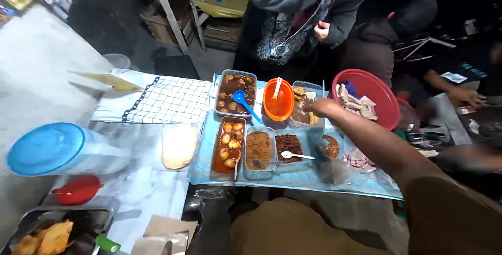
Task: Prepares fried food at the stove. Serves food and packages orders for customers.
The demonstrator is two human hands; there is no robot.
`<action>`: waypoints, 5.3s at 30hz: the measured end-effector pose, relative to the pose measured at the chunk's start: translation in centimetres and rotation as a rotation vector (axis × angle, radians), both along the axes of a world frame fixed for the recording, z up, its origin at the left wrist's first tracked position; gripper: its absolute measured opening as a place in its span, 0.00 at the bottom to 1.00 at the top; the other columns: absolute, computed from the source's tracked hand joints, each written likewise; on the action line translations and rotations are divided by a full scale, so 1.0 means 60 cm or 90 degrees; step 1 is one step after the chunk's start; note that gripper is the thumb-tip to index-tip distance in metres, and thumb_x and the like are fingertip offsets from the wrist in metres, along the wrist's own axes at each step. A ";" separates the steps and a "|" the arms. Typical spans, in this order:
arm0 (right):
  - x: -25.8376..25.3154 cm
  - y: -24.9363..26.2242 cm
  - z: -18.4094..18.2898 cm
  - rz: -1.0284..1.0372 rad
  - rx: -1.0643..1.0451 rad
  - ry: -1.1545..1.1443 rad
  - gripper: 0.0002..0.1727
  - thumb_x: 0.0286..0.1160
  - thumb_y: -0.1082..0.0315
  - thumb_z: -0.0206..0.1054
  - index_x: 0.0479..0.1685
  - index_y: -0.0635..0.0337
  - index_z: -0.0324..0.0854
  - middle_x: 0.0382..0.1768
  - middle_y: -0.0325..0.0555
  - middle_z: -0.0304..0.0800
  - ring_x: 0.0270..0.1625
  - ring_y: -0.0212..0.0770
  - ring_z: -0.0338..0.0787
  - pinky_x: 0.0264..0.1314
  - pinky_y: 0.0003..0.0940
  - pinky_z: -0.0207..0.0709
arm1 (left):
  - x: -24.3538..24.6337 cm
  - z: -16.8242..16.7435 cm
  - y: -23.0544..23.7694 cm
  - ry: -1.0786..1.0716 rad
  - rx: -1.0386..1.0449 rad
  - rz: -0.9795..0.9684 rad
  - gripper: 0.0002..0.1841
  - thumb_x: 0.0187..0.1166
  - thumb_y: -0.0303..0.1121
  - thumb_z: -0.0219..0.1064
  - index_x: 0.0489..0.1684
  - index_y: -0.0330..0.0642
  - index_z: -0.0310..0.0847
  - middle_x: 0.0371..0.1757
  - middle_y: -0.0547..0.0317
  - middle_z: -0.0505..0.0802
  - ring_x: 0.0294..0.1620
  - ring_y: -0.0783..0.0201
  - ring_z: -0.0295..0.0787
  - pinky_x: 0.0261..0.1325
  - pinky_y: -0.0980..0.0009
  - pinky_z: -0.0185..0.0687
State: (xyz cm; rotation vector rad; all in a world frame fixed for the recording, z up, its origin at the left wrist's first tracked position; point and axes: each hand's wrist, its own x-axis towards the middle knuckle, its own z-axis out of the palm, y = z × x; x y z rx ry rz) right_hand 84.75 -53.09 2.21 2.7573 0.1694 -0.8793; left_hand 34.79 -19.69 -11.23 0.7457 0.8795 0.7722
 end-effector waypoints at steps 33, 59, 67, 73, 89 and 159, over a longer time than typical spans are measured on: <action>0.096 0.057 -0.004 -0.007 -0.079 0.093 0.15 0.72 0.65 0.72 0.47 0.71 0.88 0.56 0.69 0.89 0.64 0.70 0.86 0.60 0.77 0.73 | 0.451 0.005 -0.123 -0.276 -0.470 -0.303 0.37 0.81 0.73 0.40 0.60 0.52 0.82 0.53 0.52 0.94 0.58 0.49 0.92 0.57 0.40 0.87; -0.006 -0.054 0.175 -0.074 -0.023 -0.162 0.23 0.74 0.47 0.70 0.26 0.60 0.85 0.33 0.58 0.89 0.44 0.62 0.91 0.40 0.66 0.79 | 0.673 0.017 -0.257 -0.144 -0.440 -0.545 0.38 0.90 0.62 0.21 0.76 0.47 0.67 0.62 0.47 0.88 0.63 0.51 0.86 0.63 0.45 0.83; -0.096 -0.044 0.264 0.051 0.026 -0.030 0.27 0.85 0.42 0.59 0.46 0.60 0.86 0.42 0.60 0.91 0.53 0.64 0.90 0.53 0.67 0.79 | 0.705 0.042 -0.345 -0.138 -0.471 -0.585 0.36 0.90 0.62 0.25 0.72 0.46 0.70 0.58 0.48 0.88 0.58 0.53 0.87 0.59 0.49 0.85; -0.099 -0.050 0.252 0.074 0.020 0.015 0.31 0.89 0.42 0.51 0.38 0.63 0.83 0.40 0.60 0.89 0.52 0.63 0.91 0.49 0.64 0.80 | 0.727 0.037 -0.391 -0.101 -0.429 -0.654 0.36 0.91 0.63 0.31 0.76 0.45 0.71 0.60 0.46 0.90 0.60 0.50 0.89 0.60 0.47 0.86; 0.086 -0.016 -0.052 0.001 0.021 -0.163 0.19 0.85 0.77 0.50 0.71 0.76 0.72 0.68 0.71 0.80 0.62 0.69 0.88 0.55 0.62 0.84 | 0.531 0.061 -0.219 -0.106 -0.416 -0.649 0.33 0.93 0.58 0.32 0.71 0.46 0.78 0.55 0.50 0.94 0.53 0.58 0.94 0.53 0.58 0.93; -0.092 -0.010 -0.120 -0.250 0.242 -0.070 0.37 0.84 0.73 0.54 0.91 0.75 0.46 0.83 0.77 0.62 0.70 0.70 0.84 0.67 0.61 0.82 | 0.637 0.120 -0.142 -0.038 -0.093 -0.611 0.25 0.96 0.50 0.40 0.72 0.42 0.73 0.53 0.52 0.93 0.51 0.60 0.94 0.53 0.59 0.93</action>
